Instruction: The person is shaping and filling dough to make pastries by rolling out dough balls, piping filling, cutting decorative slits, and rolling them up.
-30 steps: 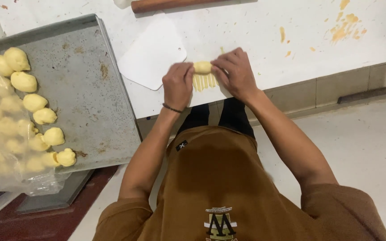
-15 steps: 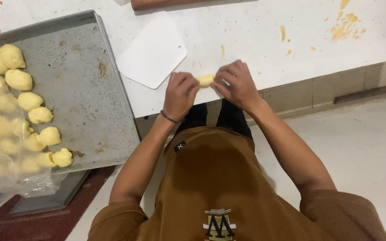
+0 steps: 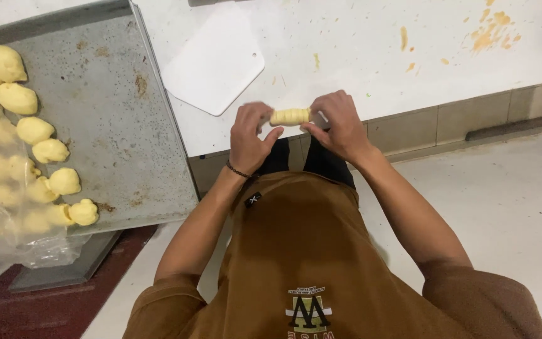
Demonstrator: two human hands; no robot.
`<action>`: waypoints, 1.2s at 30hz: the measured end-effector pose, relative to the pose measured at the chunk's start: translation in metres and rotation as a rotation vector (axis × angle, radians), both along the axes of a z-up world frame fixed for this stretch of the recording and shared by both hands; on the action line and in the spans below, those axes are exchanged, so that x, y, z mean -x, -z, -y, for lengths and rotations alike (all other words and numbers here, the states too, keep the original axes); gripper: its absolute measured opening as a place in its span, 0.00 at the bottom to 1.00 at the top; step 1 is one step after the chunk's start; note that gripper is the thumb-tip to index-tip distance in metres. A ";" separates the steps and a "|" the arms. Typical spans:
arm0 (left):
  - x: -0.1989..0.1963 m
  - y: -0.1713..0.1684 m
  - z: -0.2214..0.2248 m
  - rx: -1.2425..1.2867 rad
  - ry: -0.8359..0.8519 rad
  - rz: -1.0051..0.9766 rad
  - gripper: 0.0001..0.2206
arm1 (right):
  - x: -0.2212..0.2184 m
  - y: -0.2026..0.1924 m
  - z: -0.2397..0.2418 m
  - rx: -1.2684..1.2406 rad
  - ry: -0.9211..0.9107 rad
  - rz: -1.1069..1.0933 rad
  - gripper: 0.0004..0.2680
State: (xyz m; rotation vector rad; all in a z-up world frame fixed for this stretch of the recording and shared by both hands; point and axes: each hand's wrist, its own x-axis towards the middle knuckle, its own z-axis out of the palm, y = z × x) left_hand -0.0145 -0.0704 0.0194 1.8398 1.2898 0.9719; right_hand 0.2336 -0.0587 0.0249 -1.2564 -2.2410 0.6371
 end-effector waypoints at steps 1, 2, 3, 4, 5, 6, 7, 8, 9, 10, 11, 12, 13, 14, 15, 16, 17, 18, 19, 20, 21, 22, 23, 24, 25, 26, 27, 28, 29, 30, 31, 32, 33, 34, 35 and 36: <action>-0.001 -0.012 0.000 0.069 -0.033 -0.006 0.18 | 0.002 -0.005 -0.001 0.042 0.041 -0.026 0.11; -0.004 -0.023 -0.001 0.138 -0.065 -0.008 0.27 | 0.002 -0.011 -0.003 0.083 0.084 -0.049 0.16; -0.005 -0.011 0.001 0.139 -0.066 -0.006 0.27 | 0.004 -0.009 -0.003 0.084 0.083 -0.047 0.16; -0.007 0.001 0.002 0.120 -0.032 -0.040 0.26 | 0.006 -0.008 -0.004 0.135 0.075 -0.030 0.15; -0.008 0.012 0.004 0.102 0.001 -0.074 0.26 | 0.008 -0.008 -0.004 0.186 0.067 -0.014 0.15; -0.009 0.009 0.006 0.102 -0.003 -0.073 0.26 | 0.011 -0.008 -0.002 0.186 0.063 -0.013 0.15; -0.010 0.005 0.008 0.082 0.009 -0.110 0.25 | 0.015 -0.009 0.000 0.179 0.061 -0.031 0.17; -0.012 0.002 0.007 0.059 0.024 -0.143 0.25 | 0.017 -0.010 0.001 0.169 0.061 -0.045 0.19; -0.012 -0.001 0.006 0.055 0.023 -0.139 0.25 | 0.019 -0.014 0.002 0.165 0.061 -0.042 0.19; -0.012 -0.004 0.006 0.129 -0.024 -0.109 0.31 | 0.021 -0.019 0.004 0.173 0.105 -0.092 0.21; -0.011 -0.008 0.007 0.202 -0.071 -0.078 0.37 | 0.023 -0.025 0.007 0.181 0.148 -0.142 0.23; -0.011 -0.011 0.005 0.197 -0.077 -0.074 0.37 | 0.022 -0.027 0.007 0.176 0.142 -0.139 0.23; -0.011 -0.015 0.004 0.195 -0.085 -0.101 0.38 | 0.022 -0.029 0.008 0.192 0.199 -0.130 0.27; -0.009 -0.019 0.005 0.197 -0.093 -0.129 0.39 | 0.021 -0.031 0.011 0.212 0.255 -0.121 0.31; -0.012 -0.013 0.009 0.197 -0.099 -0.128 0.39 | 0.027 -0.032 0.013 0.211 0.249 -0.120 0.31; -0.015 -0.006 0.009 0.201 -0.091 -0.135 0.35 | 0.032 -0.033 0.012 0.216 0.231 -0.102 0.29; -0.019 0.000 0.010 0.204 -0.084 -0.143 0.32 | 0.037 -0.034 0.011 0.221 0.214 -0.084 0.27; -0.019 -0.002 0.013 0.196 -0.091 -0.140 0.32 | 0.037 -0.036 0.012 0.212 0.208 -0.082 0.27; -0.019 -0.004 0.015 0.199 -0.093 -0.150 0.31 | 0.037 -0.038 0.013 0.254 0.209 -0.070 0.27; -0.019 -0.007 0.017 0.201 -0.096 -0.162 0.29 | 0.038 -0.040 0.012 0.296 0.209 -0.060 0.27; -0.021 -0.009 0.015 0.192 -0.104 -0.161 0.29 | 0.035 -0.045 0.008 0.287 0.202 -0.061 0.27; -0.020 -0.011 0.017 0.216 -0.126 -0.164 0.32 | 0.035 -0.049 0.008 0.279 0.191 0.012 0.30; -0.020 -0.013 0.019 0.240 -0.148 -0.167 0.36 | 0.035 -0.054 0.007 0.269 0.180 0.085 0.32; -0.021 -0.020 0.014 0.237 -0.150 -0.172 0.36 | 0.036 -0.056 0.004 0.267 0.179 0.079 0.32; -0.022 -0.028 0.009 0.164 -0.123 -0.174 0.38 | 0.037 -0.058 0.000 0.282 0.153 0.122 0.32; -0.023 -0.035 0.006 0.094 -0.090 -0.176 0.40 | 0.038 -0.060 -0.001 0.301 0.132 0.163 0.33; -0.021 -0.016 0.008 0.093 -0.085 -0.182 0.40 | 0.044 -0.061 -0.003 0.301 0.137 0.156 0.33; -0.021 0.003 0.005 0.011 0.014 -0.209 0.37 | 0.048 -0.062 -0.008 0.440 0.118 0.175 0.32; -0.023 0.020 0.001 -0.072 0.113 -0.235 0.35 | 0.049 -0.064 -0.014 0.578 0.096 0.190 0.32; -0.021 0.018 0.002 -0.101 0.148 -0.231 0.35 | 0.047 -0.035 -0.005 0.556 0.137 0.183 0.32; -0.021 0.015 0.001 -0.127 0.162 -0.274 0.31 | 0.042 -0.006 0.001 0.301 0.055 0.149 0.30; -0.022 0.013 -0.003 -0.158 0.187 -0.312 0.28 | 0.035 0.023 0.005 0.045 -0.012 0.130 0.28; -0.025 0.006 -0.007 -0.193 0.234 -0.303 0.28 | 0.031 0.020 -0.002 0.023 0.042 0.137 0.28; -0.024 0.000 -0.011 -0.152 0.254 -0.312 0.28 | 0.029 0.018 -0.007 0.183 -0.077 -0.110 0.28; -0.024 -0.006 -0.015 -0.111 0.274 -0.325 0.28 | 0.026 0.017 -0.014 0.329 -0.201 -0.363 0.29; -0.029 -0.020 -0.018 -0.140 0.312 -0.322 0.28 | 0.013 -0.016 -0.020 0.300 -0.163 -0.364 0.29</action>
